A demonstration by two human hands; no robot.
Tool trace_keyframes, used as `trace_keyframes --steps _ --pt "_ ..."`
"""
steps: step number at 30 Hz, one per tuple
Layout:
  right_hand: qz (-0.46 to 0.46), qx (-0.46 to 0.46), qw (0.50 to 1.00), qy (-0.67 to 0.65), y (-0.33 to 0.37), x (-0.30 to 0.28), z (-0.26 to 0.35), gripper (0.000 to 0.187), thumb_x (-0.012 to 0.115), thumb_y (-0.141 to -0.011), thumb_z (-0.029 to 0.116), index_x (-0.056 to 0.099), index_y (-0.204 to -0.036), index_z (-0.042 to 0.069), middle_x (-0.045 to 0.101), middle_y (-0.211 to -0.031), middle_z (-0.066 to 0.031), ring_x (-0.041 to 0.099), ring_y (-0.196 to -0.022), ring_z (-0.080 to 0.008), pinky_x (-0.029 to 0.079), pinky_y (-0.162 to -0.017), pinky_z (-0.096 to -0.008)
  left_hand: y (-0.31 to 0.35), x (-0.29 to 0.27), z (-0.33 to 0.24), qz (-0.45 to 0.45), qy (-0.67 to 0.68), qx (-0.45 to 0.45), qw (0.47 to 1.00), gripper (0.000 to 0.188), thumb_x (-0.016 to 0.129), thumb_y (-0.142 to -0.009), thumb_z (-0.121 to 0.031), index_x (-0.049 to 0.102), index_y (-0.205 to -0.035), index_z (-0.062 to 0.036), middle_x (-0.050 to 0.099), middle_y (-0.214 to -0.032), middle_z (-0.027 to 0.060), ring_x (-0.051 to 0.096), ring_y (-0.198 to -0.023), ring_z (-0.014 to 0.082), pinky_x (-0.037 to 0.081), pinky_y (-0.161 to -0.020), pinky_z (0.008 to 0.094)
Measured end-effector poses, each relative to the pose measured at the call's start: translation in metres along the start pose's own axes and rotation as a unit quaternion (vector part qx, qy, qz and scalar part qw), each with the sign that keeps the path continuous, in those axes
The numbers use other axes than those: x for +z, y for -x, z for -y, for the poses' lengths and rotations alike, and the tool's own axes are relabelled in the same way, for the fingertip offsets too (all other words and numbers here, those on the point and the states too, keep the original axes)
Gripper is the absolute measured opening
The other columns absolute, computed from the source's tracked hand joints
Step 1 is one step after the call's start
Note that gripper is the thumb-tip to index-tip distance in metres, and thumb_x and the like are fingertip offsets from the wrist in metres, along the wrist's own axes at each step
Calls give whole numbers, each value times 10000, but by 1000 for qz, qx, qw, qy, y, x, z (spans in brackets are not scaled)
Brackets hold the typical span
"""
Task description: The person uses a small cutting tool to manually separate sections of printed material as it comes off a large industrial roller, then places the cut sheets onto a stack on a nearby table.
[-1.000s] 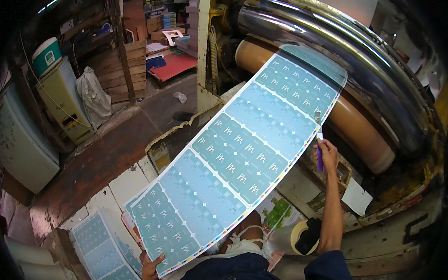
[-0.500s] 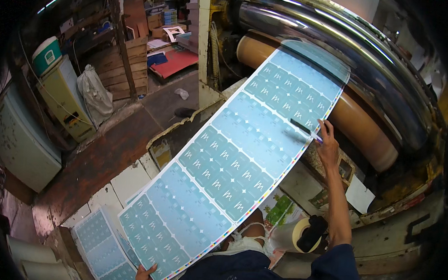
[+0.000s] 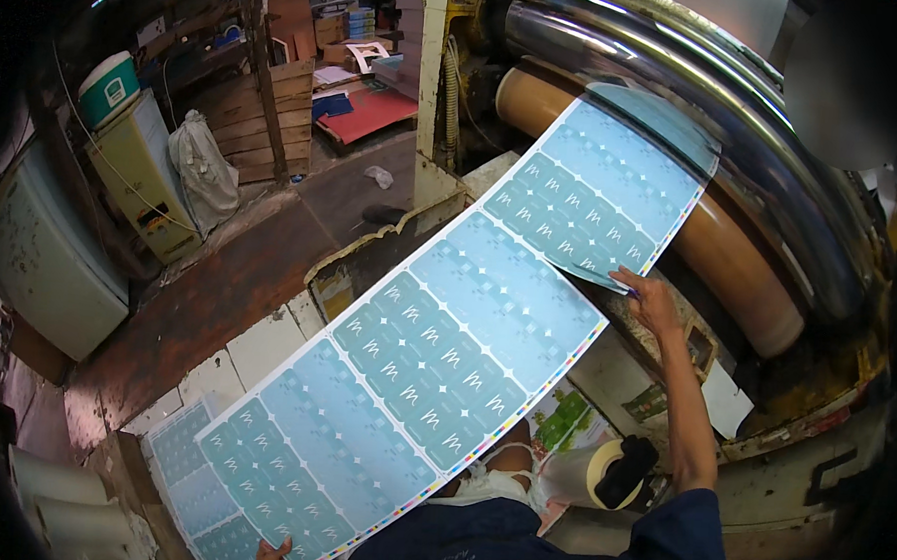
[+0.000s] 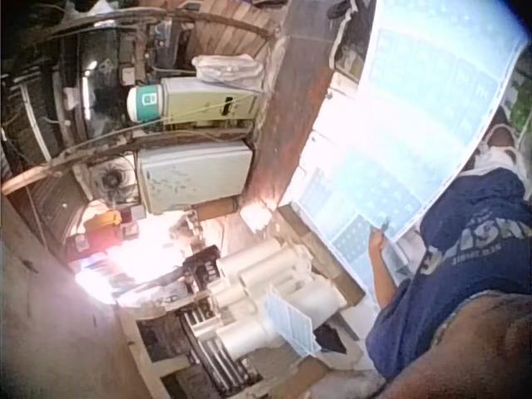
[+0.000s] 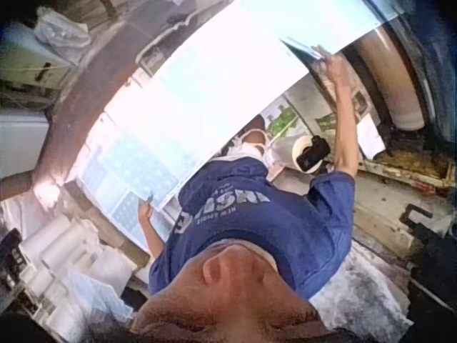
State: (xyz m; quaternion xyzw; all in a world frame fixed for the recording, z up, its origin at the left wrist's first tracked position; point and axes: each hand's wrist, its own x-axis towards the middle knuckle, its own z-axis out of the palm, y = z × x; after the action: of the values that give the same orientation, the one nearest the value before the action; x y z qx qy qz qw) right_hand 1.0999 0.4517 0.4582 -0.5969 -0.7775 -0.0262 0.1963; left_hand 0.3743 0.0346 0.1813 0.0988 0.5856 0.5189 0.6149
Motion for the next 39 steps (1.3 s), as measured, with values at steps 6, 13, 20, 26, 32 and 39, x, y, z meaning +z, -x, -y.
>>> trace_keyframes --steps 6,13,20,26,32,39 --pt "46 90 995 -4 0 -18 23 503 525 -672 11 688 -1128 146 635 -828 -243 610 -584 -300 492 -634 -381 18 -38 -14 -113 -37 21 993 455 643 -853 39 462 -1264 -40 610 -1102 103 625 -939 229 558 -786 378" --pt "0 32 994 -103 11 -4 68 410 565 -734 -17 696 -1105 98 676 -919 -219 674 -699 -286 521 -701 -346 -47 -1 -16 -106 -84 29 990 445 681 -839 26 485 -1238 28 632 -1088 105 612 -941 213 511 -850 348" --pt "31 49 992 -109 26 -14 99 405 578 -732 -29 695 -1101 90 675 -1042 -192 701 -834 -294 530 -767 -331 -125 85 -8 -79 -5 37 996 421 670 -812 83 519 -1202 44 618 -1115 116 615 -936 250 513 -864 368" --pt "15 0 981 -191 36 -13 124 418 565 -730 -37 693 -1106 94 667 -1048 -228 687 -929 -331 527 -795 -332 -187 81 7 -135 -1 120 984 337 653 -818 62 575 -1140 4 653 -940 82 616 -859 253 520 -802 403" --pt "48 70 975 -206 72 -21 137 535 470 -662 -52 678 -1138 74 624 -1074 -299 609 -1120 -326 503 -806 -311 -168 151 -2 -163 -373 215 888 827 818 -703 -298 401 -1351 2 542 -1256 237 562 -1106 375 493 -841 481" --pt "46 49 966 -251 107 35 138 561 476 -662 -52 677 -1160 113 582 -1138 -315 675 -971 -331 514 -762 -340 -123 206 7 -354 -621 11 699 1259 754 -703 -497 -87 -1474 34 285 -1411 390 310 -1316 508 156 -1118 565"
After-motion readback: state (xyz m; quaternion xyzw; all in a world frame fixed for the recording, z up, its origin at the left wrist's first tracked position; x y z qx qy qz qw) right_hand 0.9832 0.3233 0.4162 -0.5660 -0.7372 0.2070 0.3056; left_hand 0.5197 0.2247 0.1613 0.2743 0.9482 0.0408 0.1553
